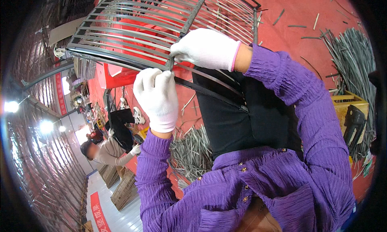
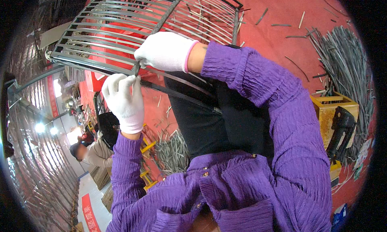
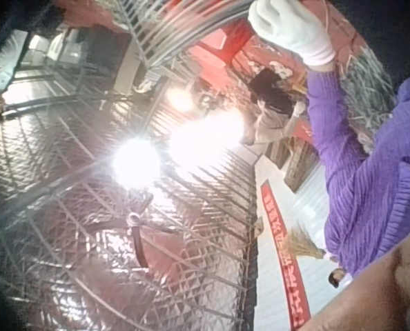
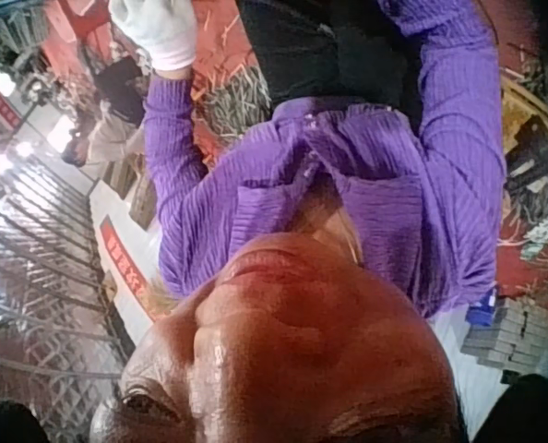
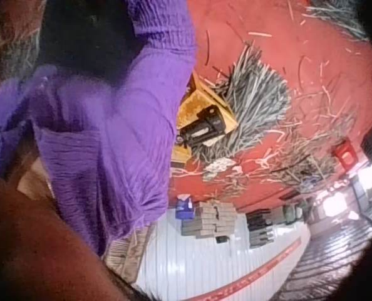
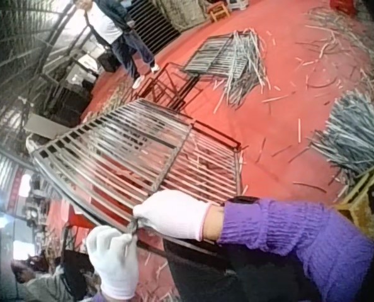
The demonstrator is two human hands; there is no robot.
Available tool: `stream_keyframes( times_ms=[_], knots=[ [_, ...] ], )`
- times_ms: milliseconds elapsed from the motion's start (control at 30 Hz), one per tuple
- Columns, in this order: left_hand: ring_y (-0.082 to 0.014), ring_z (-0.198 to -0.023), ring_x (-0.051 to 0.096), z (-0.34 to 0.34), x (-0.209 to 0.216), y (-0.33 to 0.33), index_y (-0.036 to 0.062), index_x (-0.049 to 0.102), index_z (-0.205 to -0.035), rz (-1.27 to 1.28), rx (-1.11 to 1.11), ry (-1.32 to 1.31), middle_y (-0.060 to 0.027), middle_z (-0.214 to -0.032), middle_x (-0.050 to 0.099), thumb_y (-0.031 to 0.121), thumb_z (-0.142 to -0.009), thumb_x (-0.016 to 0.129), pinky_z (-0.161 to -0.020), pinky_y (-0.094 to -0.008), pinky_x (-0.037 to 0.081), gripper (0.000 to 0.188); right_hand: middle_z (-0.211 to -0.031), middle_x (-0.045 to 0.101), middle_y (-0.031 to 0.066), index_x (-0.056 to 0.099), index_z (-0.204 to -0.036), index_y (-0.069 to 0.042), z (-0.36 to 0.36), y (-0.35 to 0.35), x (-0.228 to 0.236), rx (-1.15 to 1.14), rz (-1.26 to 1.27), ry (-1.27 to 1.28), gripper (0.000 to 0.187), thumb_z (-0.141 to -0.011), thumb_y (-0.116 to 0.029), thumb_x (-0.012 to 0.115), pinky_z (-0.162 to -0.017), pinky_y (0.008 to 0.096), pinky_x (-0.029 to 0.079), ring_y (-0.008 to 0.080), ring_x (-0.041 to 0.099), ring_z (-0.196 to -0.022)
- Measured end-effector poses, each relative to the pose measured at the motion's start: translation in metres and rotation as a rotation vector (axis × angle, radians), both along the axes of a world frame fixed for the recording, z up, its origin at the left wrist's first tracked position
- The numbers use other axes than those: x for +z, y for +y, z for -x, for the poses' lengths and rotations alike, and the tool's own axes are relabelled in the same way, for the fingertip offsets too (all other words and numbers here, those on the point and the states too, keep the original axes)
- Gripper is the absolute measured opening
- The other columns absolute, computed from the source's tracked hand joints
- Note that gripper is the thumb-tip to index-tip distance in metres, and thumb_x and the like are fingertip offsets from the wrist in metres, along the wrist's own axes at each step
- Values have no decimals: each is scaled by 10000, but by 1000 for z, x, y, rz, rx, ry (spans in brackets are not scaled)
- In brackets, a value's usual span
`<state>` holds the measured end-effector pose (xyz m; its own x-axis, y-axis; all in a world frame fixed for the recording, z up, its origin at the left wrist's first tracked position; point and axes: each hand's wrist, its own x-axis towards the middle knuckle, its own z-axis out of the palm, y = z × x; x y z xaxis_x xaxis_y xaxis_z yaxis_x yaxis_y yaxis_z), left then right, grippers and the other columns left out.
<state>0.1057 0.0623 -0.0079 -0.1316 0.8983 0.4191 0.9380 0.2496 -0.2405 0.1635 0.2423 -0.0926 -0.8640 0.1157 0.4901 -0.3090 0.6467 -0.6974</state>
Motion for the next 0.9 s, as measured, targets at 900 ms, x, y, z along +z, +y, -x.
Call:
stream_keyframes(
  times_ms=[900],
  knots=[
    [-223, -946, 549, 8, -50, -6, 39, 605, -1072, -534, 118, -709, -90, -1045, 529, 20, -790, 761, -847, -334, 469, 324, -743, 628, 104, 618, -920, -125, 6, -19, -56, 17, -42, 212, 55, -888, -166, 601, -646, 442, 506, 325, 649, -740]
  ],
)
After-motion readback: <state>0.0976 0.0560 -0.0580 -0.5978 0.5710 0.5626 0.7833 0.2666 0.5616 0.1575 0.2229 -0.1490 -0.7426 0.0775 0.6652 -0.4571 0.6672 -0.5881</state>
